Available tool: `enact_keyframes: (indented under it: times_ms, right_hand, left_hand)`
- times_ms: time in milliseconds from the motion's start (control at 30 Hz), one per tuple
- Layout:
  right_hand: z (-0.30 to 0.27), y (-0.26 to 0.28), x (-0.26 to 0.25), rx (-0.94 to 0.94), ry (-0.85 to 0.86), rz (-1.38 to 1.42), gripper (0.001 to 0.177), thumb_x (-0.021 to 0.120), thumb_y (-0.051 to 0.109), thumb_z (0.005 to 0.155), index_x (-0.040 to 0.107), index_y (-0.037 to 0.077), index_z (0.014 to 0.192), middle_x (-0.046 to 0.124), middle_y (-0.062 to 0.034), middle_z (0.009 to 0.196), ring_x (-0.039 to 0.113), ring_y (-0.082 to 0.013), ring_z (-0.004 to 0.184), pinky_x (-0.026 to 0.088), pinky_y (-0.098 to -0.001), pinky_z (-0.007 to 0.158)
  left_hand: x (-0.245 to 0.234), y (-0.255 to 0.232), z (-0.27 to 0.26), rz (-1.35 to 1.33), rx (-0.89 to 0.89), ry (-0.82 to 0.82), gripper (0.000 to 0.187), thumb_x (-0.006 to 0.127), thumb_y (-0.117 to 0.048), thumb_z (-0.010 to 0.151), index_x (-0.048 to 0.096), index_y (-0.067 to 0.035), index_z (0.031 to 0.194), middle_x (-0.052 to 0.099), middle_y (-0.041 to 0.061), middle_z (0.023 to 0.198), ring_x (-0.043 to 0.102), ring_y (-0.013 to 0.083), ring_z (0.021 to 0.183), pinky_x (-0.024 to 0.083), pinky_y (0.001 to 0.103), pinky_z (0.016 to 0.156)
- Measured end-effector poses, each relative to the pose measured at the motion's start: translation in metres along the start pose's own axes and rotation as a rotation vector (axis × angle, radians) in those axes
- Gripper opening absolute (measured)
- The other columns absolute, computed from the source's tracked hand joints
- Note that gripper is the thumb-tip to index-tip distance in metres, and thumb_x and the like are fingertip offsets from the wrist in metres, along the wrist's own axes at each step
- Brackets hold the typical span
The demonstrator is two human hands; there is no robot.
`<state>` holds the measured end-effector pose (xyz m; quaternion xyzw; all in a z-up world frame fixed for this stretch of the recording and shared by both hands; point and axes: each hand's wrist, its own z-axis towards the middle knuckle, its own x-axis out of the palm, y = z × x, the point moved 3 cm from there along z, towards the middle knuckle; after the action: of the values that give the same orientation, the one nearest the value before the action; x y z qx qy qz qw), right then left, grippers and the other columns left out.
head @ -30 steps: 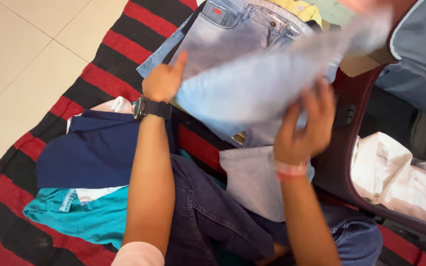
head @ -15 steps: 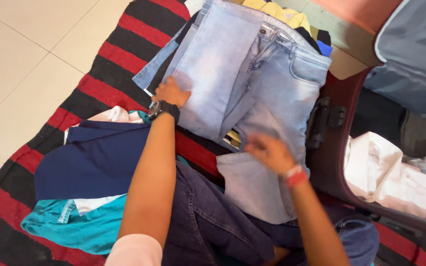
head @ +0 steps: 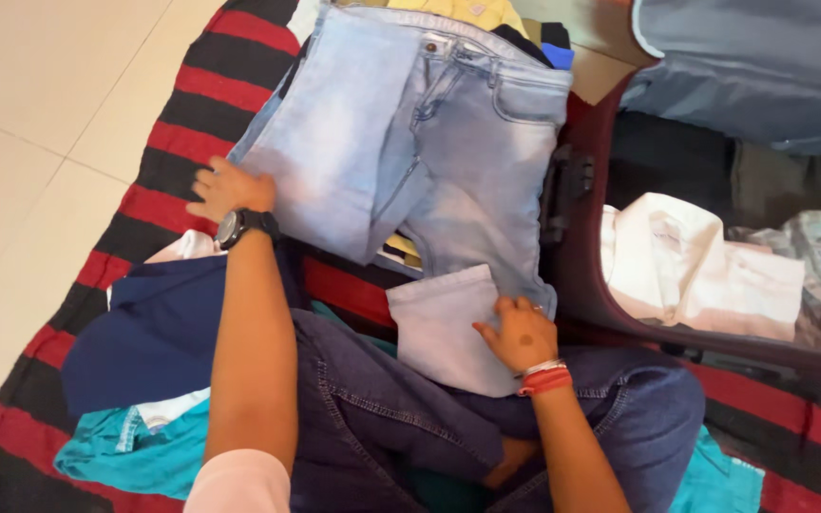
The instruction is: The person folds a white shirt and several pairs of jeans by hand, then places them into an open suitcase on a rug.
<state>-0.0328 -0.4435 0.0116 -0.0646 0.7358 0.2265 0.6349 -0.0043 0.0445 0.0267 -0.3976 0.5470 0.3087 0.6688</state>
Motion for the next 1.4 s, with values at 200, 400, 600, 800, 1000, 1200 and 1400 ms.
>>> enact_keyframes:
  times_ms: [200, 400, 600, 800, 1000, 1200, 1400]
  right_hand:
    - [0.005, -0.017, 0.001, 0.198, 0.276, -0.021, 0.071, 0.076, 0.065, 0.078, 0.06, 0.007, 0.116, 0.074, -0.0155, 0.095, 0.072, -0.0366, 0.089, 0.056, -0.0498, 0.075]
    - [0.004, -0.022, -0.016, -0.036, 0.322, 0.62, 0.055, 0.087, 0.032, 0.073, 0.062, 0.008, 0.116, 0.068, -0.0086, 0.075, 0.069, -0.0231, 0.07, 0.054, -0.0352, 0.062]
    - [0.0, -0.028, -0.043, 0.112, 0.47, 0.8, 0.05, 0.084, 0.024, 0.076, 0.057, 0.009, 0.117, 0.066, -0.0043, 0.065, 0.063, -0.0133, 0.052, 0.051, -0.0302, 0.047]
    - [-0.006, -0.032, -0.053, 0.038, 0.666, 0.701, 0.032, 0.078, 0.023, 0.091, 0.064, -0.006, 0.091, 0.066, -0.0103, 0.064, 0.065, -0.0127, 0.045, 0.052, -0.029, 0.042]
    - [0.007, -0.036, -0.132, 0.061, 0.562, 0.807, 0.024, 0.072, 0.018, 0.086, 0.071, 0.006, 0.108, 0.072, -0.0031, 0.065, 0.064, -0.0108, 0.042, 0.052, -0.0282, 0.038]
    - [0.075, -0.054, -0.198, -0.072, -0.436, 1.154, 0.035, 0.061, 0.007, 0.103, 0.05, 0.009, 0.136, 0.068, -0.0042, 0.111, 0.074, -0.0136, 0.079, 0.063, -0.0266, 0.073]
    - [0.055, -0.023, -0.142, -0.192, -0.245, 0.63, 0.033, 0.073, 0.015, 0.098, 0.063, 0.006, 0.128, 0.071, -0.0099, 0.111, 0.069, -0.0163, 0.094, 0.055, -0.0289, 0.08]
  left_hand:
    - [-0.004, -0.047, -0.047, -0.224, 0.593, 0.107, 0.062, 0.079, -0.047, 0.081, 0.061, -0.008, 0.125, 0.067, 0.024, 0.115, 0.063, 0.0413, 0.107, 0.051, 0.051, 0.085]
    - [0.044, -0.1, -0.184, 0.018, 1.255, 1.208, 0.055, 0.072, -0.057, 0.084, 0.076, -0.005, 0.105, 0.073, 0.016, 0.1, 0.067, 0.033, 0.087, 0.052, 0.044, 0.076]
    - [0.102, -0.092, -0.27, 0.452, 1.293, 1.624, 0.059, 0.076, -0.058, 0.081, 0.077, 0.0, 0.092, 0.072, 0.011, 0.082, 0.064, 0.0247, 0.068, 0.049, 0.037, 0.06]
    - [0.056, -0.104, -0.243, 0.497, 1.312, 1.506, 0.059, 0.08, -0.056, 0.079, 0.076, 0.003, 0.08, 0.066, 0.007, 0.061, 0.059, 0.0186, 0.049, 0.044, 0.033, 0.045]
    - [-0.055, -0.123, -0.199, -0.164, 1.248, 1.597, 0.051, 0.08, -0.039, 0.091, 0.056, 0.002, 0.072, 0.062, 0.007, 0.058, 0.063, 0.0144, 0.048, 0.047, 0.031, 0.043]
    - [-0.09, -0.15, -0.143, -1.741, 0.65, 1.008, 0.071, 0.076, -0.003, 0.085, 0.048, -0.021, 0.149, 0.049, -0.007, 0.136, 0.064, 0.0069, 0.117, 0.059, 0.026, 0.091]
    - [0.0, -0.128, -0.132, -0.722, 0.891, 0.619, 0.044, 0.076, -0.034, 0.092, 0.065, -0.007, 0.125, 0.066, 0.016, 0.126, 0.068, 0.0332, 0.104, 0.054, 0.04, 0.087]
